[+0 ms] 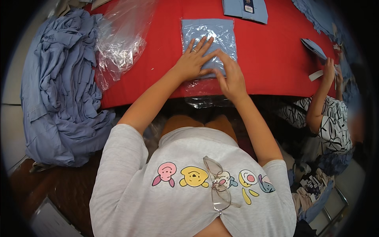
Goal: The person places folded blue shirts into clear plastic bags, smooths the bags, and places the packed shirts onto a stack.
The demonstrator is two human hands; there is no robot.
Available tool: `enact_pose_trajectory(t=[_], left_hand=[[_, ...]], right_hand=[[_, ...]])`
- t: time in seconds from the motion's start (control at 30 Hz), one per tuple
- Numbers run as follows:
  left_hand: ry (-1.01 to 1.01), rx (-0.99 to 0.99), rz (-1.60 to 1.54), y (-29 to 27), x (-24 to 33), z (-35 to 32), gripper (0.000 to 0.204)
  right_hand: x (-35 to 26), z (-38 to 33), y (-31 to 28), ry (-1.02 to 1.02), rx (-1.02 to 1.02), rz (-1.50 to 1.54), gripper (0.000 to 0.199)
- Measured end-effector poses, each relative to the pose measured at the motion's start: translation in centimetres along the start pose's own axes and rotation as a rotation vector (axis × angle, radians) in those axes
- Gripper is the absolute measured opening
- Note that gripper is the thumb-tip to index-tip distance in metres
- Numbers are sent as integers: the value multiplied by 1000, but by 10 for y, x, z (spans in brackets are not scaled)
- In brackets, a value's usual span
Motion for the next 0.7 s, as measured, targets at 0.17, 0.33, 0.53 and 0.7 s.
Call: enact_pose_trajectory(t=[0.17,0.33,0.53,0.7], left_hand=[[-175,35,-27,-8,-4,4,87],[-193,-53,-36,1,2,-12,87],[-305,-263,-97,-43,-16,34,66],[-342,163,-26,-4,-29,67,58]], right_hand=[[71,70,12,22,-31,-284,65],[112,44,27,114,-184,-430,73],[97,64,8,256,-381,-588,67],[90,108,19,148,-147,-384,56]])
Point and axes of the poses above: each hand's wrist, its own z-axis towards the middle knuckle, its own y-axis out of the palm, x = y × z, the point moved 2 cm from there along z, towards the middle knuckle, and after that the axes turned 15 degrees about z, right-handed, at the moved point
